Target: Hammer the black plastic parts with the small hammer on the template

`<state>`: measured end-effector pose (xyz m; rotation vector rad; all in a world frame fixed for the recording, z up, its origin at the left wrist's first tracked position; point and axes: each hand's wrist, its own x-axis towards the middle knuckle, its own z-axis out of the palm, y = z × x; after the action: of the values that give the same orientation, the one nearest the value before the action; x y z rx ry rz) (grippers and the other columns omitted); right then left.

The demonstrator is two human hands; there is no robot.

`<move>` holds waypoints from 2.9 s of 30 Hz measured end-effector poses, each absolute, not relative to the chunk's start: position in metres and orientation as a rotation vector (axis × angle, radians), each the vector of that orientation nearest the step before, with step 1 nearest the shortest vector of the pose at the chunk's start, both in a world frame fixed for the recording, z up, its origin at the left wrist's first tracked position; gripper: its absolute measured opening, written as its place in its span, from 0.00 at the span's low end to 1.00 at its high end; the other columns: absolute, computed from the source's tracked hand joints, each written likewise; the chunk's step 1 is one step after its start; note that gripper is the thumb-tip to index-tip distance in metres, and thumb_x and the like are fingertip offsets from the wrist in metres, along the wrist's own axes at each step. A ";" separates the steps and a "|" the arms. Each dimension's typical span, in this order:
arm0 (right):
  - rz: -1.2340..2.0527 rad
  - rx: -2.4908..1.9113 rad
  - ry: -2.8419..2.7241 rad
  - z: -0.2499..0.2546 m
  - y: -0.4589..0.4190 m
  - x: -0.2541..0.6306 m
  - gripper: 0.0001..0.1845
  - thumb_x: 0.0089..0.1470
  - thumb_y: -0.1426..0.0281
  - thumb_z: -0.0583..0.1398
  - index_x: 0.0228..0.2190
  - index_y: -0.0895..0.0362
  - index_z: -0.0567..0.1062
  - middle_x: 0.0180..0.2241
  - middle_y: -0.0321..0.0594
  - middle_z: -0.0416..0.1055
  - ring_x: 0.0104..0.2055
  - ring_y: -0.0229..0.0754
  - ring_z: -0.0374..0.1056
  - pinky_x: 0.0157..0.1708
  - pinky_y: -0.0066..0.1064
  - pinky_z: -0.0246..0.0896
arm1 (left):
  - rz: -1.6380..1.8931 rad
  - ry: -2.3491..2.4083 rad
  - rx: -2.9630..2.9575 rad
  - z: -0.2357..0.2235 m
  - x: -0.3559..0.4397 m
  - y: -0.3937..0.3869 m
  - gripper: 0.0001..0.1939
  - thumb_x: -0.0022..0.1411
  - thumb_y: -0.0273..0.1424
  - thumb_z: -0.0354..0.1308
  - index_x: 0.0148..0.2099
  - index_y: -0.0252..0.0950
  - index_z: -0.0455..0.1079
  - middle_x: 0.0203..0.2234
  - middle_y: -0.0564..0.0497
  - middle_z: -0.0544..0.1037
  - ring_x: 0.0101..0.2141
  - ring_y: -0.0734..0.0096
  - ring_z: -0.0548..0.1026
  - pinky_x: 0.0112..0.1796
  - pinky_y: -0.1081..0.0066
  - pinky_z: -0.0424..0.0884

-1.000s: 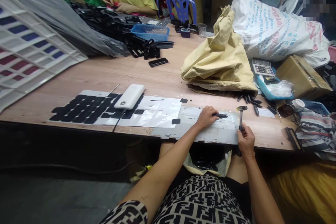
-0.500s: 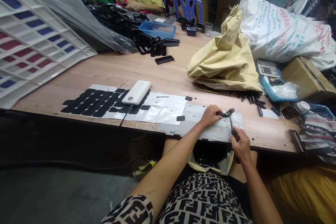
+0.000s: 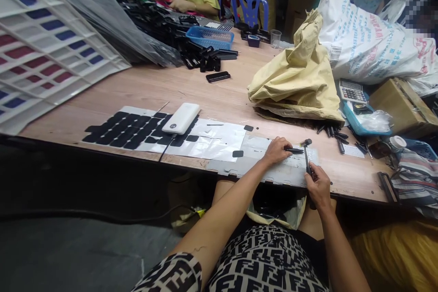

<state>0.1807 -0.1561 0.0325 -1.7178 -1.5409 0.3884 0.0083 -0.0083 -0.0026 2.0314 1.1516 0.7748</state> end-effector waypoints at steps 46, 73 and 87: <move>0.188 -1.802 -1.141 -0.001 -0.151 0.203 0.24 0.57 0.63 0.58 0.51 0.62 0.76 0.36 0.44 0.73 0.30 0.39 0.67 0.33 0.31 0.66 | 0.342 1.582 2.143 0.049 0.184 0.056 0.18 0.67 0.40 0.53 0.46 0.34 0.77 0.43 0.38 0.80 0.45 0.55 0.77 0.43 0.64 0.69; 0.231 -1.784 -1.435 0.023 -0.156 0.198 0.21 0.55 0.67 0.58 0.49 0.58 0.77 0.33 0.39 0.72 0.30 0.39 0.65 0.34 0.32 0.65 | 0.815 1.094 2.094 -0.014 0.004 -0.005 0.08 0.56 0.33 0.67 0.40 0.40 0.80 0.31 0.51 0.75 0.39 0.64 0.72 0.42 0.65 0.67; 0.281 -1.709 -1.616 0.036 -0.175 0.169 0.20 0.57 0.68 0.57 0.51 0.58 0.75 0.35 0.42 0.73 0.32 0.42 0.68 0.36 0.34 0.67 | 0.822 1.112 2.070 -0.008 0.005 -0.006 0.08 0.54 0.31 0.69 0.39 0.40 0.80 0.31 0.51 0.76 0.39 0.65 0.72 0.42 0.66 0.67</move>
<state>0.1694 -0.1749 0.0356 -1.7086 -1.6164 0.2806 0.0047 -0.0063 -0.0075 2.0696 1.1115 0.8216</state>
